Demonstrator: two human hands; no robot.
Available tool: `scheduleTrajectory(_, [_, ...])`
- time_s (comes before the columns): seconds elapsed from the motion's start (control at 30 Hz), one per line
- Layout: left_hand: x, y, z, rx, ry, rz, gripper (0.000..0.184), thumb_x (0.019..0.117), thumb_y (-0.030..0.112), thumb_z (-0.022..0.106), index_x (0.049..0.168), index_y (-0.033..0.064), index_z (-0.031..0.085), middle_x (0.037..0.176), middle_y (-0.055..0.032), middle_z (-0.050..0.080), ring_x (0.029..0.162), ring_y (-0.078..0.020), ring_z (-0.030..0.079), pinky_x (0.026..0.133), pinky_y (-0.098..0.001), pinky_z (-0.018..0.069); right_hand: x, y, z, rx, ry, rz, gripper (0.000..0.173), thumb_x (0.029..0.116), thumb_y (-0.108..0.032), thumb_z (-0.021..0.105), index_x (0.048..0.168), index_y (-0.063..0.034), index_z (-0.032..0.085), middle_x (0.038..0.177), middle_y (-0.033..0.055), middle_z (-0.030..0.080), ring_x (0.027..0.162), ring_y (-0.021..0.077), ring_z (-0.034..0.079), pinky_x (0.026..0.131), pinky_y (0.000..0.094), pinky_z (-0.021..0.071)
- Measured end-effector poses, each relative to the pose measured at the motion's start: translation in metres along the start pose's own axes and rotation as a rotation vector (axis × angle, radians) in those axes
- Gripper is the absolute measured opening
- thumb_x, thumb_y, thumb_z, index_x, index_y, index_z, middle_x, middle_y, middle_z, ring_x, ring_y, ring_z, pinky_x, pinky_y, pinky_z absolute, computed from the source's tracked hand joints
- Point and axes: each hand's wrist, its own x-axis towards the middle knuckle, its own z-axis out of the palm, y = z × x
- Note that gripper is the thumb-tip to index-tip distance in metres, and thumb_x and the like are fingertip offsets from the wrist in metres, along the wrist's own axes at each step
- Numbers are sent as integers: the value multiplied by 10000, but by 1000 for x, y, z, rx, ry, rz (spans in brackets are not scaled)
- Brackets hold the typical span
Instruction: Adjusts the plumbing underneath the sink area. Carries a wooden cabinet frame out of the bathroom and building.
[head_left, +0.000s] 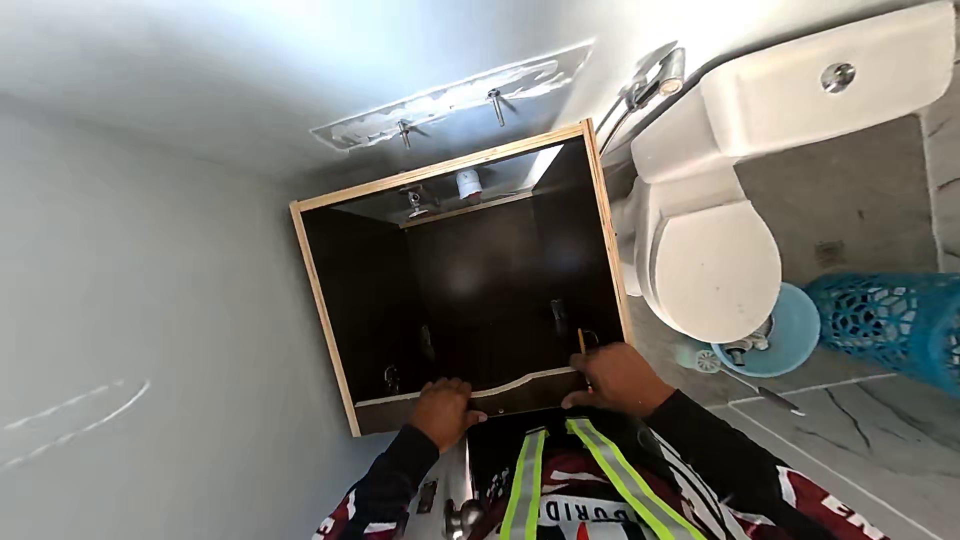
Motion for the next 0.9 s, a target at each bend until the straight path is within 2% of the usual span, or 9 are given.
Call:
scheduleTrajectory(0.13, [-11, 10, -2, 37, -20, 22, 649, 999, 616, 542, 1321, 58, 625, 1333, -156, 641, 1294, -349, 579, 1075, -580, 455, -18, -2, 0, -7, -4, 16, 836, 818, -879, 509, 1038, -88, 669, 851, 140, 706, 847, 359, 711, 762, 581, 552])
scheduleTrajectory(0.3, [-4, 23, 4, 67, 13, 53, 653, 987, 617, 564, 1298, 47, 634, 1310, -172, 650, 1274, -368, 590, 1055, -596, 465, -32, 2, 11, 17, -38, 82, 841, 809, -880, 521, 1104, -109, 676, 925, 141, 724, 913, 358, 714, 814, 597, 549])
scheduleTrajectory(0.57, [1, 60, 5, 135, -11, 84, 676, 992, 606, 567, 1349, 32, 599, 1356, -192, 625, 1309, -387, 565, 1069, -627, 438, -67, 18, 36, 95, -79, 178, 841, 798, -876, 548, 1166, -134, 689, 1012, 145, 739, 1005, 360, 710, 884, 601, 543])
scheduleTrajectory(0.8, [14, 94, 16, 177, -25, 57, 688, 981, 620, 575, 1339, 34, 608, 1361, -192, 623, 1328, -380, 555, 1084, -643, 427, -84, 48, 59, 115, -28, 130, 822, 809, -855, 558, 1185, -138, 700, 1056, 161, 738, 1037, 378, 701, 902, 628, 532])
scheduleTrajectory(0.9, [18, 106, 12, 184, 3, 37, 724, 963, 665, 562, 1331, 43, 615, 1348, -194, 634, 1304, -385, 576, 1069, -654, 437, -85, 64, 52, 85, 19, 87, 829, 802, -866, 551, 1132, -122, 709, 1022, 166, 736, 1022, 381, 702, 895, 633, 531])
